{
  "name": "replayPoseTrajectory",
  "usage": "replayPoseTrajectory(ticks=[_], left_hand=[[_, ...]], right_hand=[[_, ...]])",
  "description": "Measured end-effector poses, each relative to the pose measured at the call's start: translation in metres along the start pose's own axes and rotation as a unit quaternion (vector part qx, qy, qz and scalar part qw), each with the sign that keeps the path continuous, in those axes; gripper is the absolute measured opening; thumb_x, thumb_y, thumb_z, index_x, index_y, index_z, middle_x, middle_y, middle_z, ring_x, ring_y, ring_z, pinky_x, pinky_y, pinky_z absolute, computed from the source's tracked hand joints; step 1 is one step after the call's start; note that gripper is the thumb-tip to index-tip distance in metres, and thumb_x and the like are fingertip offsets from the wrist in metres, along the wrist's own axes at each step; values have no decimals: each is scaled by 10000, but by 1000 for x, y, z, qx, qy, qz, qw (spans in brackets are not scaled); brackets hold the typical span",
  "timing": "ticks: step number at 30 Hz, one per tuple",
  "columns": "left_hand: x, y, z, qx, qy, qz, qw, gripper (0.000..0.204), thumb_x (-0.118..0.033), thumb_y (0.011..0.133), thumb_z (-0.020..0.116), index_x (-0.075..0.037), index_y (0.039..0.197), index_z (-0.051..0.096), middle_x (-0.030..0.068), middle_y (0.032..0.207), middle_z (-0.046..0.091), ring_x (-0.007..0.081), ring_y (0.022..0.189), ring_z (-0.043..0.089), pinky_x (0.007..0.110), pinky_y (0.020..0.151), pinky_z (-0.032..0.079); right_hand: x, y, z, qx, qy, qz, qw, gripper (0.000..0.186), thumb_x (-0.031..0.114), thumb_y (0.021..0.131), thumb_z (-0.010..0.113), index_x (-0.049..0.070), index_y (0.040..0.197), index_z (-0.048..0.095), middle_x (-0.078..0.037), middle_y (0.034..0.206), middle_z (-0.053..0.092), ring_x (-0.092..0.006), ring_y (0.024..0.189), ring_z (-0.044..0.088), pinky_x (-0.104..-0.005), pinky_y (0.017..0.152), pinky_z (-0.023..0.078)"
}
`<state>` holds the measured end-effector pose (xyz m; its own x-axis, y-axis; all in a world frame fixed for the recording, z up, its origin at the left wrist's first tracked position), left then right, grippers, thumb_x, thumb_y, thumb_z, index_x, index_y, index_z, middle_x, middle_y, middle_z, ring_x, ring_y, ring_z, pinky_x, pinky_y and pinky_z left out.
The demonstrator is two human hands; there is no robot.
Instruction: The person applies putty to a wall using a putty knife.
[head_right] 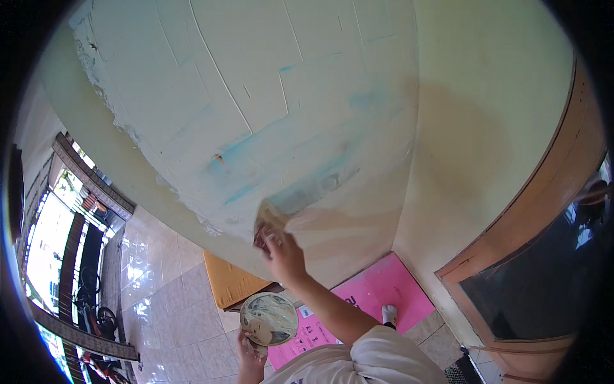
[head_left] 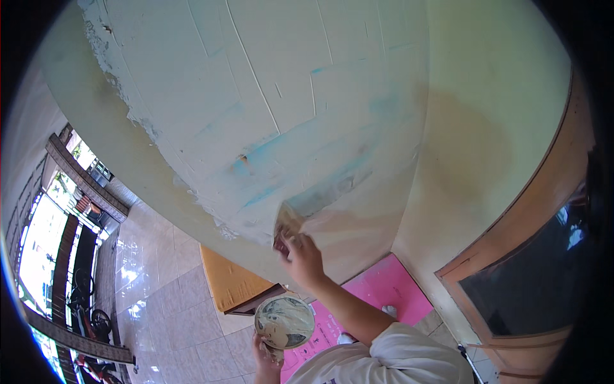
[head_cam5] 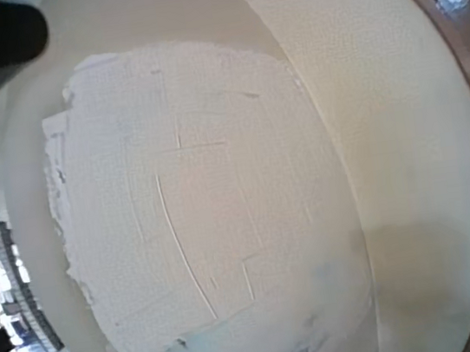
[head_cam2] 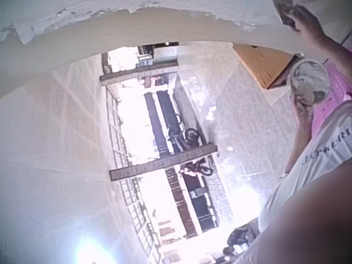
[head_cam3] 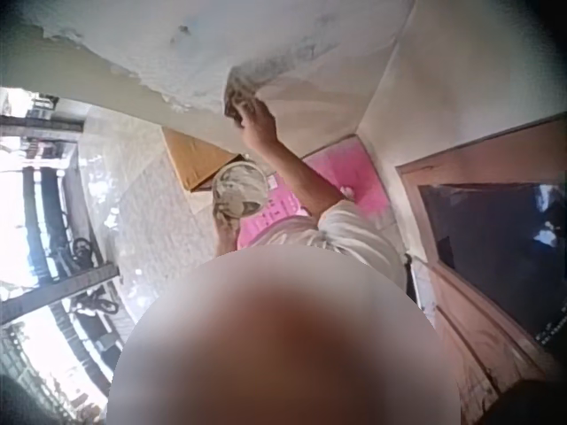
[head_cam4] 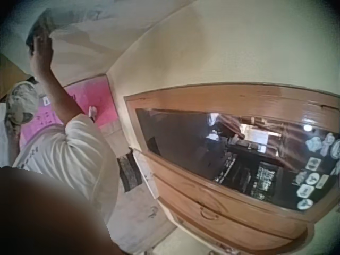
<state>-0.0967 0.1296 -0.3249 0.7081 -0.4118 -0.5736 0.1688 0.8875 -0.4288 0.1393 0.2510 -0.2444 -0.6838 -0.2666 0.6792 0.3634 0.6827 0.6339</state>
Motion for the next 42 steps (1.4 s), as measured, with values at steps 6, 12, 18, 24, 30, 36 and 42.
replayPoseTrajectory(ticks=[6,12,18,24,30,36,42], left_hand=[[-8,-9,-9,-34,-24,10,999,373,-259,955,381,-37,1208,542,130,1171,615,272,1078,593,414,937,493],[0,-9,7,-1,26,4,1000,442,-340,937,420,-75,1282,502,124,1289,551,297,1172,530,441,991,440],[14,-12,28,-21,-51,-4,998,392,-284,959,384,-45,1229,538,126,1197,606,270,1101,581,413,956,477],[26,-13,41,-32,-32,20,999,393,-293,955,403,-45,1224,546,125,1206,605,271,1094,586,412,955,476],[39,-4,49,-29,-31,3,999,384,-285,957,393,-45,1205,561,120,1167,624,270,1069,602,410,944,484],[58,12,64,7,8,-12,1000,395,-299,933,427,-97,1267,484,105,1244,565,283,1128,559,435,956,471],[78,14,77,3,12,-24,1000,418,-309,946,411,-67,1271,510,126,1237,579,277,1124,563,432,964,463]], right_hand=[[55,2,-14,106,210,-30,971,158,90,833,630,46,980,592,-140,826,616,-333,694,617,-397,633,501],[6,28,-16,87,171,41,980,202,126,834,637,-4,952,539,-181,849,608,-385,782,615,-416,663,492],[-71,61,-38,50,-108,31,992,265,210,791,673,51,961,547,-141,799,595,-330,785,572,-481,685,395],[-204,101,-162,-65,-150,145,976,276,255,810,679,50,952,562,-151,798,629,-350,805,612,-481,705,448],[-271,92,-260,-214,-25,211,954,253,198,866,643,13,1019,565,-176,899,668,-331,834,654,-393,720,497],[-289,79,-283,-244,-102,201,943,282,147,890,579,-3,1128,565,-222,946,660,-364,865,650,-412,747,497],[-309,103,-266,-156,-231,223,934,228,146,855,584,12,1039,602,-236,895,644,-409,856,620,-462,736,494]])
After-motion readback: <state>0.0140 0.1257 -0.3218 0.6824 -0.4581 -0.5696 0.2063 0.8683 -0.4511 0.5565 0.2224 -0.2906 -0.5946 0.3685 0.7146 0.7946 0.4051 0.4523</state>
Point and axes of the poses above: each hand's wrist, its own y-axis towards the middle knuckle, its own z-axis out of the palm, x = y × z, the point moved 5 cm from there along y, towards the middle knuckle
